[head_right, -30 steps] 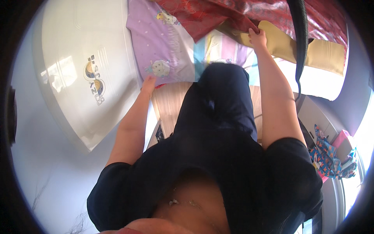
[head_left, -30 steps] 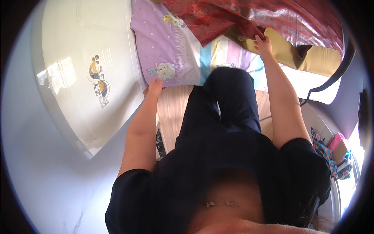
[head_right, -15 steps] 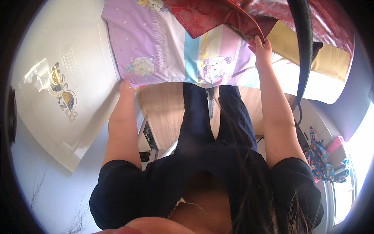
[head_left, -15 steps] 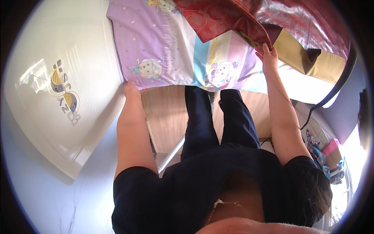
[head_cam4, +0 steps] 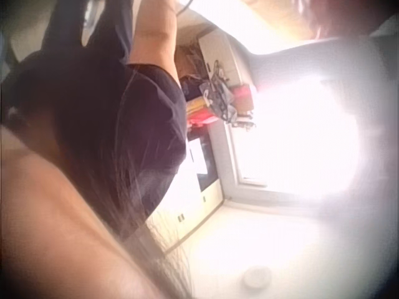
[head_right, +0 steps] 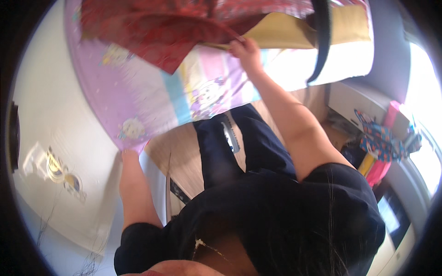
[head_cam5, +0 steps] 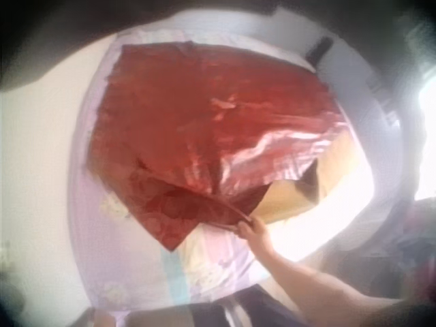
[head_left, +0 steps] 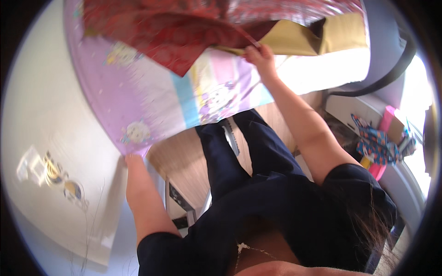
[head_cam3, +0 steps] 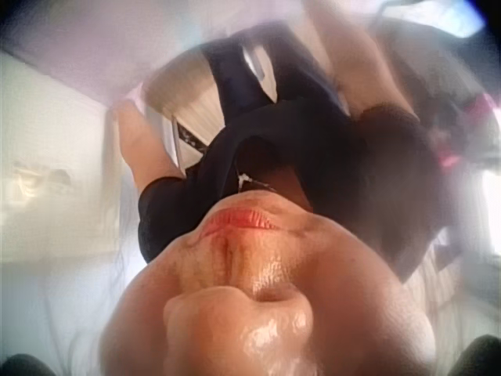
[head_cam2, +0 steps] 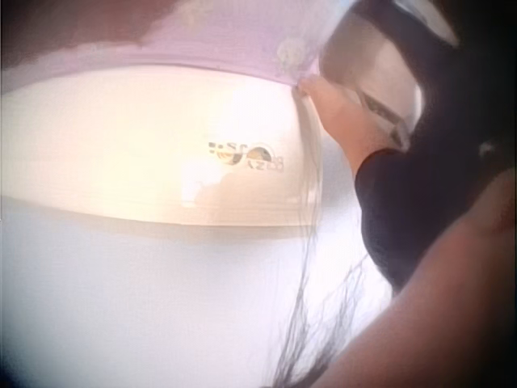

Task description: The person folds a large red patterned sheet on a bed, then folds a colorful striped sheet underneath it. They repeatedly smooth and align the edges of the sheets by hand.

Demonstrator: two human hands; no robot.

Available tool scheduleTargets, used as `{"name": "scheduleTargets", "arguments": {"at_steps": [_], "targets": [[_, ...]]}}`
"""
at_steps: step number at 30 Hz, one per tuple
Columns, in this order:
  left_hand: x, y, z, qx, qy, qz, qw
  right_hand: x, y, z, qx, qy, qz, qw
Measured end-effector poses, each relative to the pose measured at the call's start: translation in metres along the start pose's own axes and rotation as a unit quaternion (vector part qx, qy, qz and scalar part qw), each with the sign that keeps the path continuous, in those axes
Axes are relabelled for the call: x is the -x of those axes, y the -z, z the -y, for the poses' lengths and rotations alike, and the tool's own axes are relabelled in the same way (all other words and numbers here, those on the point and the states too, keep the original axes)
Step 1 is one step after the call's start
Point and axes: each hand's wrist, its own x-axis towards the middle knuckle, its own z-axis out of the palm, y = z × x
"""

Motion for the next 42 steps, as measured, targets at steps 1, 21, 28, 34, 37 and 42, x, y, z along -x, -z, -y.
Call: {"name": "scheduleTargets", "arguments": {"at_steps": [1, 21, 28, 34, 37, 42], "targets": [[0.005, -0.003, 0.0, 0.147, -0.002, -0.035, 0.989, 0.004, -0.004, 0.001, 0.016, 0.024, 0.013, 0.999], [0.024, 0.146, -0.319, 0.826, -0.257, 0.228, 0.447, 0.114, 0.058, -0.038, 0.218, -0.144, 0.16, 0.952], [0.026, 0.164, -0.335, 0.813, -0.247, 0.186, 0.493, 0.013, 0.088, -0.028, 0.166, -0.152, -0.228, 0.947], [0.08, 0.172, -0.306, 0.823, -0.185, -0.061, 0.533, -0.036, 0.078, -0.013, 0.273, -0.356, -0.16, 0.879], [0.11, 0.16, -0.225, 0.792, -0.171, -0.216, 0.545, -0.038, 0.08, -0.032, 0.295, -0.379, -0.138, 0.866], [0.163, 0.145, -0.098, 0.826, -0.041, -0.265, 0.496, -0.022, 0.144, -0.091, 0.224, -0.249, -0.093, 0.938]]}}
